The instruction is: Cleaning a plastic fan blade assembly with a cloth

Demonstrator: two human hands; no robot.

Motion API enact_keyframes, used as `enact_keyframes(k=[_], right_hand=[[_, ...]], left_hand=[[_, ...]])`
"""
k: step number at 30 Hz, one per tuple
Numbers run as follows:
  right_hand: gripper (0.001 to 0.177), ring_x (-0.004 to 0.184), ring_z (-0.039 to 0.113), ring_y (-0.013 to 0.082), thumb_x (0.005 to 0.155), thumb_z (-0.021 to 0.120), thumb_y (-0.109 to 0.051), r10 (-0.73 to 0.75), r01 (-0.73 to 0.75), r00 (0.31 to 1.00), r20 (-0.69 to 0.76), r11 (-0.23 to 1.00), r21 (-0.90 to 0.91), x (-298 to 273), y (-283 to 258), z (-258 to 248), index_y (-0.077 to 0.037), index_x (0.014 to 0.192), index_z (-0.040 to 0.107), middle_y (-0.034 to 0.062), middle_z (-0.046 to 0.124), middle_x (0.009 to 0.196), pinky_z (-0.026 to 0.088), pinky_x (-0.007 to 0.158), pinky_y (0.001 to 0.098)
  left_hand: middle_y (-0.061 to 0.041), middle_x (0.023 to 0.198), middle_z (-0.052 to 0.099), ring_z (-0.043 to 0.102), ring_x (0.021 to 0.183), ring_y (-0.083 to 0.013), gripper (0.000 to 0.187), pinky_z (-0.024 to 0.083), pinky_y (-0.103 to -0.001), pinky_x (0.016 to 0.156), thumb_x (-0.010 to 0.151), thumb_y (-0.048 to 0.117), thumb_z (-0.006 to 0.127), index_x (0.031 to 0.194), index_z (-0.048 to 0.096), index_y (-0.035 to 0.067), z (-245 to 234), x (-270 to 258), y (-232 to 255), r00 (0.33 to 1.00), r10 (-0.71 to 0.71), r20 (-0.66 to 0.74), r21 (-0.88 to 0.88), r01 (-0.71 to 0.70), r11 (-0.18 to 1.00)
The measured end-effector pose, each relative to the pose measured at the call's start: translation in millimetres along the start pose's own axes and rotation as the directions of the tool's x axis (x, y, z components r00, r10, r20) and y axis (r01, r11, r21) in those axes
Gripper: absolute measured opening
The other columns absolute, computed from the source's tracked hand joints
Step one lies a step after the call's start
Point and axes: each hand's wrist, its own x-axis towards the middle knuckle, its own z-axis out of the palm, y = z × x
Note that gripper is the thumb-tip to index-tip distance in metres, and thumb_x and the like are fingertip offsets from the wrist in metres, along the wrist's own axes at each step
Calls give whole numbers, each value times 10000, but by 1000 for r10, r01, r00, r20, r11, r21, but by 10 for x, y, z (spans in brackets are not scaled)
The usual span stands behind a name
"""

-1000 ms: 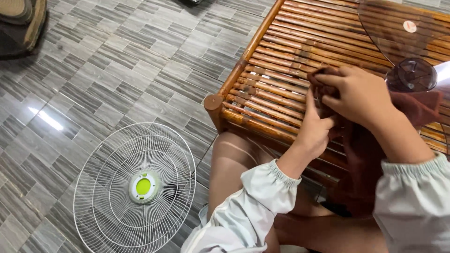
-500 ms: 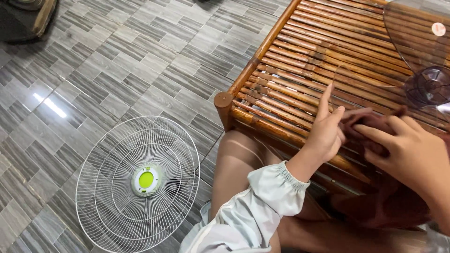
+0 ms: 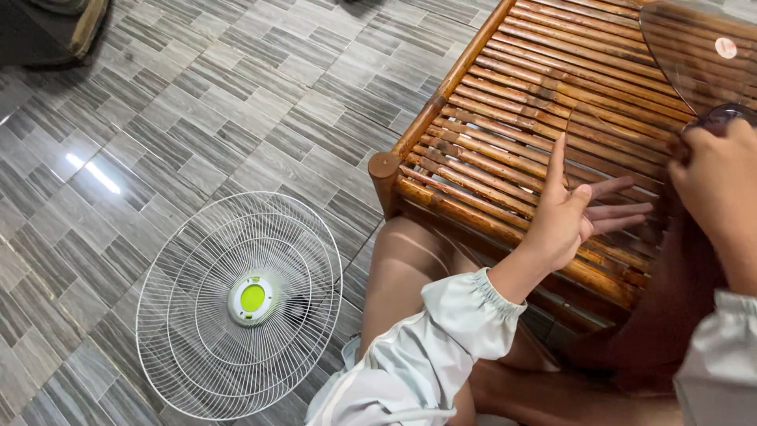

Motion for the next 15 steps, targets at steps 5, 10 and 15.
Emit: enact_keyframes(k=[5, 10, 15], right_hand=[[117, 722, 604, 60, 968, 630, -412, -99, 92, 995, 27, 741, -666, 431, -549, -305, -351, 994, 726, -83, 653, 926, 447, 554, 186], [210, 729, 706, 183, 949, 690, -431, -118, 109, 993, -2, 926, -362, 633, -636, -280, -333, 1115, 773, -10, 727, 926, 541, 598, 274], [357, 860, 719, 163, 926, 741, -289, -187, 183, 982, -31, 977, -105, 558, -880, -591, -310, 1277, 803, -60, 745, 1153, 582, 682, 261]], left_hand=[[-222, 1378, 508, 638, 1014, -269, 847, 567, -400, 910, 1140, 31, 282, 1759, -73, 487, -136, 42, -146, 999, 30, -12, -34, -31, 999], [-242, 1271, 560, 698, 943, -270, 874, 623, -360, 777, 1109, -76, 314, 1782, -7, 380, -208, 56, -235, 978, 198, 68, -330, -165, 930], [-159, 1380, 470, 642, 931, -154, 895, 589, -297, 735, 1050, -73, 344, 1767, 55, 380, -103, 4, -98, 986, 164, -20, -214, -164, 963]])
